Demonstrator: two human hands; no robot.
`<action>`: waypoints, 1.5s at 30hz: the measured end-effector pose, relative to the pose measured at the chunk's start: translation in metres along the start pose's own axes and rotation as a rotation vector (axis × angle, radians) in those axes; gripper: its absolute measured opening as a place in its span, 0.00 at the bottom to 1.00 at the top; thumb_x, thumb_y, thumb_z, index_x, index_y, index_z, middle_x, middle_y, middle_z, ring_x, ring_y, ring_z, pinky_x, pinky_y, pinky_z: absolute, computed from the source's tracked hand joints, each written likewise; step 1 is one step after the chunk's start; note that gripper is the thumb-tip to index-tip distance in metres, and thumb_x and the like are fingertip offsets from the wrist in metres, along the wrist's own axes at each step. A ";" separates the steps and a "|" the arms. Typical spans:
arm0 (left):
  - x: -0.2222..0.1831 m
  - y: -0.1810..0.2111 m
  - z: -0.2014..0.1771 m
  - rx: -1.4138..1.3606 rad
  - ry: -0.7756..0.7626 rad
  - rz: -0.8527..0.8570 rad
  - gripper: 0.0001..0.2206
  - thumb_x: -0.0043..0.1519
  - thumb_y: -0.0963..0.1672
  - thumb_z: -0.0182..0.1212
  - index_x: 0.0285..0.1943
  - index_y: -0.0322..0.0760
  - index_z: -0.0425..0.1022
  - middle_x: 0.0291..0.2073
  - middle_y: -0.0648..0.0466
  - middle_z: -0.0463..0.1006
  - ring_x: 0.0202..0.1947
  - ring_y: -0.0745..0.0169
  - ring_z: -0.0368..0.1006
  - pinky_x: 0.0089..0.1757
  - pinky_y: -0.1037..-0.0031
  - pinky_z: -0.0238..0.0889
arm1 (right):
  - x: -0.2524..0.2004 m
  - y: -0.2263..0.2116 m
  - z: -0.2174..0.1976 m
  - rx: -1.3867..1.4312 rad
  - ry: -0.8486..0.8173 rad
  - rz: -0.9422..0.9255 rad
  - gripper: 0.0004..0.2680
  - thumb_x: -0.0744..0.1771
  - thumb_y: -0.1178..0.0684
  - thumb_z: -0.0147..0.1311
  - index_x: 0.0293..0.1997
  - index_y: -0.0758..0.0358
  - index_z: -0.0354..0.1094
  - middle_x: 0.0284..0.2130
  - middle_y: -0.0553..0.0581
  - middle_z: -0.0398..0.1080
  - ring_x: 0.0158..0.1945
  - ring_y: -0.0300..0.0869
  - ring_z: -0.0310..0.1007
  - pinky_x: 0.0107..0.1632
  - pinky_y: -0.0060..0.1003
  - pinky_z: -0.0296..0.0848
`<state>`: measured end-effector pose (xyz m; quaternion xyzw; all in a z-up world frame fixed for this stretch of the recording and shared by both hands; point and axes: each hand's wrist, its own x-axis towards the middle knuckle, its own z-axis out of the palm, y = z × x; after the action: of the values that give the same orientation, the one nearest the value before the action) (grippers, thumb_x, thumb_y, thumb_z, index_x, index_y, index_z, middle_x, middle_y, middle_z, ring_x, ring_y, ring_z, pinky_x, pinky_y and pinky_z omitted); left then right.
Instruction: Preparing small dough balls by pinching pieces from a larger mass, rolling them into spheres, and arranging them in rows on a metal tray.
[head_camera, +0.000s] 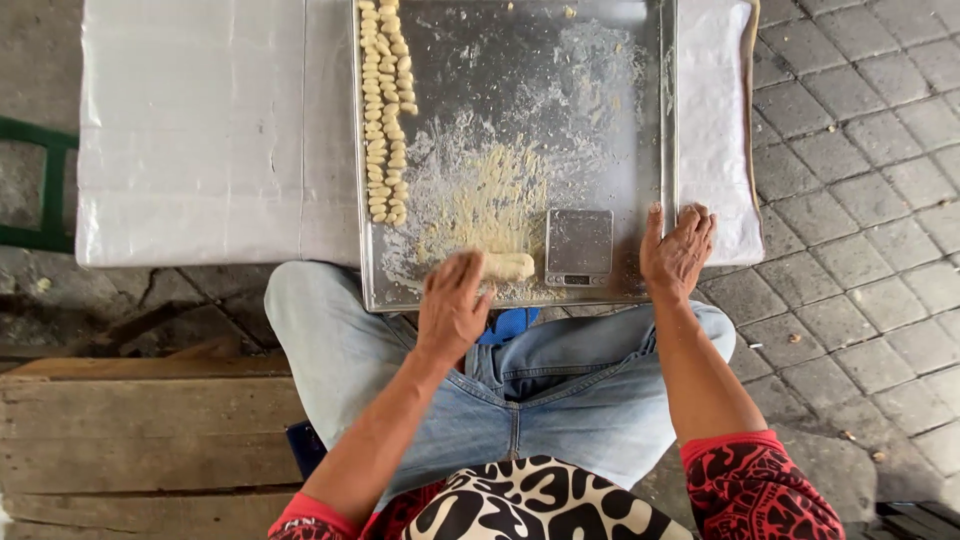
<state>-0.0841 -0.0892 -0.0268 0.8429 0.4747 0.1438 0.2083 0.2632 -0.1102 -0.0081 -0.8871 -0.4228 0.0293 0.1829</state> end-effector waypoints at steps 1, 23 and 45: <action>0.002 0.004 -0.005 -0.011 0.003 -0.010 0.23 0.67 0.51 0.54 0.71 0.45 0.65 0.63 0.47 0.74 0.66 0.47 0.66 0.62 0.48 0.59 | -0.002 0.007 0.006 -0.011 -0.004 -0.010 0.24 0.75 0.31 0.37 0.57 0.69 0.60 0.62 0.72 0.58 0.71 0.70 0.48 0.66 0.66 0.56; 0.026 -0.018 -0.022 0.057 0.014 0.148 0.26 0.54 0.48 0.74 0.63 0.45 0.74 0.56 0.51 0.70 0.62 0.50 0.60 0.62 0.49 0.52 | -0.122 -0.117 0.016 0.637 -0.017 -0.523 0.09 0.69 0.62 0.56 0.55 0.63 0.71 0.48 0.62 0.74 0.47 0.56 0.78 0.44 0.43 0.80; 0.042 -0.031 0.017 -0.045 -0.009 0.148 0.21 0.51 0.45 0.74 0.55 0.46 0.77 0.47 0.56 0.73 0.52 0.57 0.64 0.57 0.56 0.52 | -0.135 -0.146 0.040 0.798 -0.182 -0.319 0.08 0.64 0.58 0.69 0.44 0.68 0.78 0.37 0.62 0.75 0.33 0.47 0.80 0.33 0.34 0.79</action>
<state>-0.0786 -0.0425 -0.0554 0.8715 0.4067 0.1656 0.2181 0.0603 -0.1171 -0.0082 -0.6643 -0.5245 0.2399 0.4755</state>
